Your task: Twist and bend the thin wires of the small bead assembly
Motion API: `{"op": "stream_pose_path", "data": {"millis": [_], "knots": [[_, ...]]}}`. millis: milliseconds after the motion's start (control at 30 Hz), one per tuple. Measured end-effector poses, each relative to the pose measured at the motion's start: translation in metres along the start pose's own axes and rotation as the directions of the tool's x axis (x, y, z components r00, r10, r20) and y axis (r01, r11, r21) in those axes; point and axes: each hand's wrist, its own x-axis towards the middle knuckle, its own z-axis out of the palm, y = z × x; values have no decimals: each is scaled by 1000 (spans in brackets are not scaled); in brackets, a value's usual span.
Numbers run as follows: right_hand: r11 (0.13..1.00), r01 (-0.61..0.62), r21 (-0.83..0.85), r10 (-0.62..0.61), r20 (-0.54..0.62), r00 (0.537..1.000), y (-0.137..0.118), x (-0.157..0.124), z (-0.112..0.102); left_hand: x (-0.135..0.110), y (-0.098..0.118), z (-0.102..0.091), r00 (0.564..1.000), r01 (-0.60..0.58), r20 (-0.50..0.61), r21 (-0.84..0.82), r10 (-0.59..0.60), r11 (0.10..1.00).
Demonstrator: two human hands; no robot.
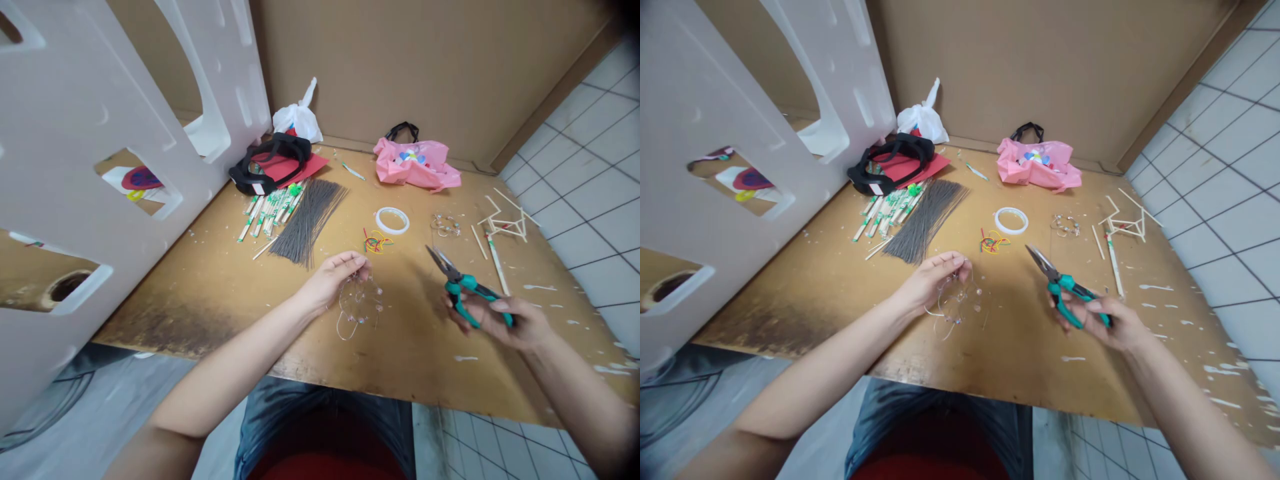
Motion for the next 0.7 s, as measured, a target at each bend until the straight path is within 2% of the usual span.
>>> {"op": "stream_pose_path", "data": {"millis": [67,200,500,600,700], "knots": [[986,53,157,-62,49,997,8,1,19,2,-2,-2,998,64,4,-74,-64,995],[970,72,233,-106,138,985,17,5,41,4,-4,-4,995,103,21,-149,-101,983],[966,53,253,-89,133,987,19,2,35,3,-1,-3,999,31,9,-65,-31,997],[978,53,201,-80,131,988,19,3,35,3,-2,-3,999,33,20,-68,-32,997],[997,77,8,-78,106,991,11,1,37,3,-2,-3,999,36,22,-65,-35,997]]}}
